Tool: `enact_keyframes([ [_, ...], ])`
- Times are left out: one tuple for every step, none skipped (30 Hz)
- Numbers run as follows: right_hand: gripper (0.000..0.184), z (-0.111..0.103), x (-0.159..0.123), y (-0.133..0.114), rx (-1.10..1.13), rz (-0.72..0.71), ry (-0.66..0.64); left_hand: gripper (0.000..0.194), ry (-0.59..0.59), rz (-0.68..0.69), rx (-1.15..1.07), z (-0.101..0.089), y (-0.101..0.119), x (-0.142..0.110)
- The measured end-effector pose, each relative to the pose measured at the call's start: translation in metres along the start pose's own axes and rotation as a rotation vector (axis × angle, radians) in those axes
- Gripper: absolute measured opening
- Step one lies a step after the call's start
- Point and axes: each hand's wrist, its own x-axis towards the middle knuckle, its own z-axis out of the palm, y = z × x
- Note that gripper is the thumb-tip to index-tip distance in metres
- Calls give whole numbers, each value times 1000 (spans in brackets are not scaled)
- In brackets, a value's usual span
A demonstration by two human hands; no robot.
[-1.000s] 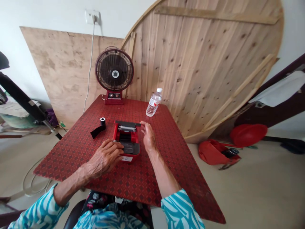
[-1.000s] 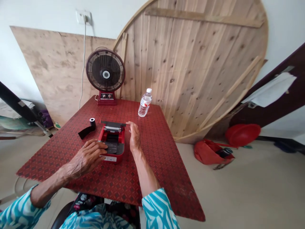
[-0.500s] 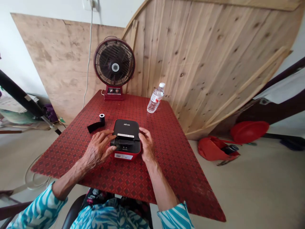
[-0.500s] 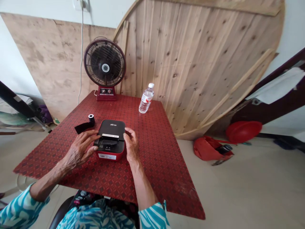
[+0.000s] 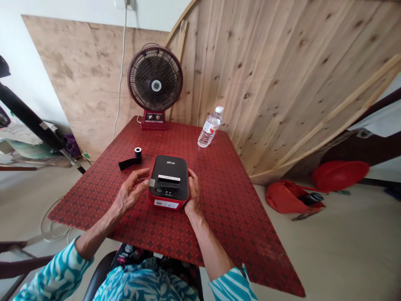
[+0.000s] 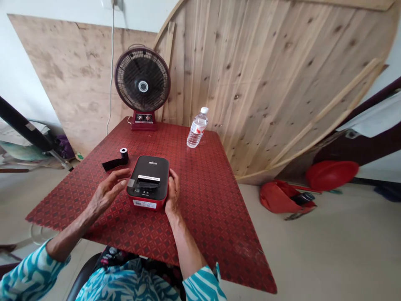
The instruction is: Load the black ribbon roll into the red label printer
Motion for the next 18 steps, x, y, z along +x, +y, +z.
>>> enact_keyframes([
  [43,0,-1,5,4,21,-3,48,0,-90,-106,1,-1,3],
  [45,-1,-2,9,6,46,-6,53,-19,-161,-197,3,-1,7],
  [46,-2,-3,12,4,65,-6,56,-48,-212,-270,4,-2,11],
  [47,-3,-3,14,-1,73,-2,57,-72,-247,-326,5,-3,14],
  [48,-3,-4,15,-5,71,0,58,-86,-271,-369,6,-3,17],
  [48,-4,-4,15,-4,67,-1,59,-91,-289,-402,6,-3,20],
  [48,-4,-4,14,0,66,-5,60,-90,-305,-426,6,-3,22],
  [48,-4,-4,14,4,71,-14,62,-90,-321,-444,5,-3,24],
  [47,-4,-4,13,7,78,-21,64,-96,-336,-459,5,-3,26],
  [47,-4,-4,12,3,83,-22,65,-107,-349,-473,4,-3,27],
  [47,-4,-4,11,-7,85,-17,67,-121,-360,-484,4,-3,28],
  [47,-3,-4,11,-18,87,-9,68,-134,-368,-491,4,-2,28],
  [47,-3,-4,11,-27,90,-6,68,-140,-373,-496,5,-2,28],
  [47,-3,-5,11,-32,92,-4,69,-141,-376,-502,5,-2,29],
  [47,-3,-5,12,-33,92,-1,69,-136,-376,-507,7,-2,28],
  [47,-3,-5,12,-31,89,1,69,-129,-374,-512,8,-3,28],
  [47,-3,-5,12,-28,84,6,69,-123,-369,-514,9,-3,28],
  [46,-4,-6,12,-26,77,12,69,-117,-363,-515,10,-3,27],
])
